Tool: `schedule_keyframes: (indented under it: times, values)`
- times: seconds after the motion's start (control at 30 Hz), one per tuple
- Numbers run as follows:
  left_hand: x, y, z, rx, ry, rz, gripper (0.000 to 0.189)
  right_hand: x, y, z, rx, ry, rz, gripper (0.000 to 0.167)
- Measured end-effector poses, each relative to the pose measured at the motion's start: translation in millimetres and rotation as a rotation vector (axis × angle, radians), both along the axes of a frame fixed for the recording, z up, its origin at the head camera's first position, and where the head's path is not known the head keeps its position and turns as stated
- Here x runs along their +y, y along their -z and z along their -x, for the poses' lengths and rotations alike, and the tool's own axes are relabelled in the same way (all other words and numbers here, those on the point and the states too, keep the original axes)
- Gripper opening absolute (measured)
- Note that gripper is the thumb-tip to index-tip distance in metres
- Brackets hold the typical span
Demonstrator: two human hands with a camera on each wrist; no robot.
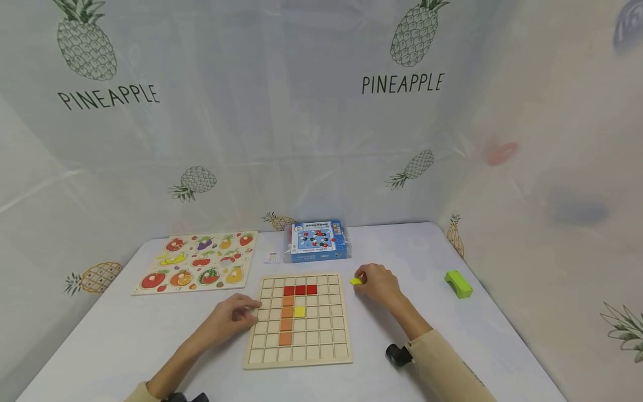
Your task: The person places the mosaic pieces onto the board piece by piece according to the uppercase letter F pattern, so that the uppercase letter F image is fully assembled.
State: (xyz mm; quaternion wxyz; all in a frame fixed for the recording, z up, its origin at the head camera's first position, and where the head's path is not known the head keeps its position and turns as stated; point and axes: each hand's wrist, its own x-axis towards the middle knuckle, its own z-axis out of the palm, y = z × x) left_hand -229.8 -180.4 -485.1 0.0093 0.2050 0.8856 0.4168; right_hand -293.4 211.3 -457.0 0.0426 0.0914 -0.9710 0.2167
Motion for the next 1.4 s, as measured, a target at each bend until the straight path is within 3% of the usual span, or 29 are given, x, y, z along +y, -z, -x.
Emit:
schedule_keyframes:
  times: [0.37,0.9,1.4]
  values:
    - [-1.0,0.6,1.4,0.015,0.019,-0.018,0.033,-0.3,2.7,-2.4,-0.004,0.007,0.013,0.028]
    - [-0.7,1.4,1.3,0.0,0.001,0.0,0.032,-19.5,-3.0,-9.6,0.002,-0.051,0.013,0.029]
    - [-0.3,-0.6,0.1,-0.011,-0.003,-0.008,0.032,-48.0,-6.5,-26.2,0.009,-0.191,-0.014,0.025]
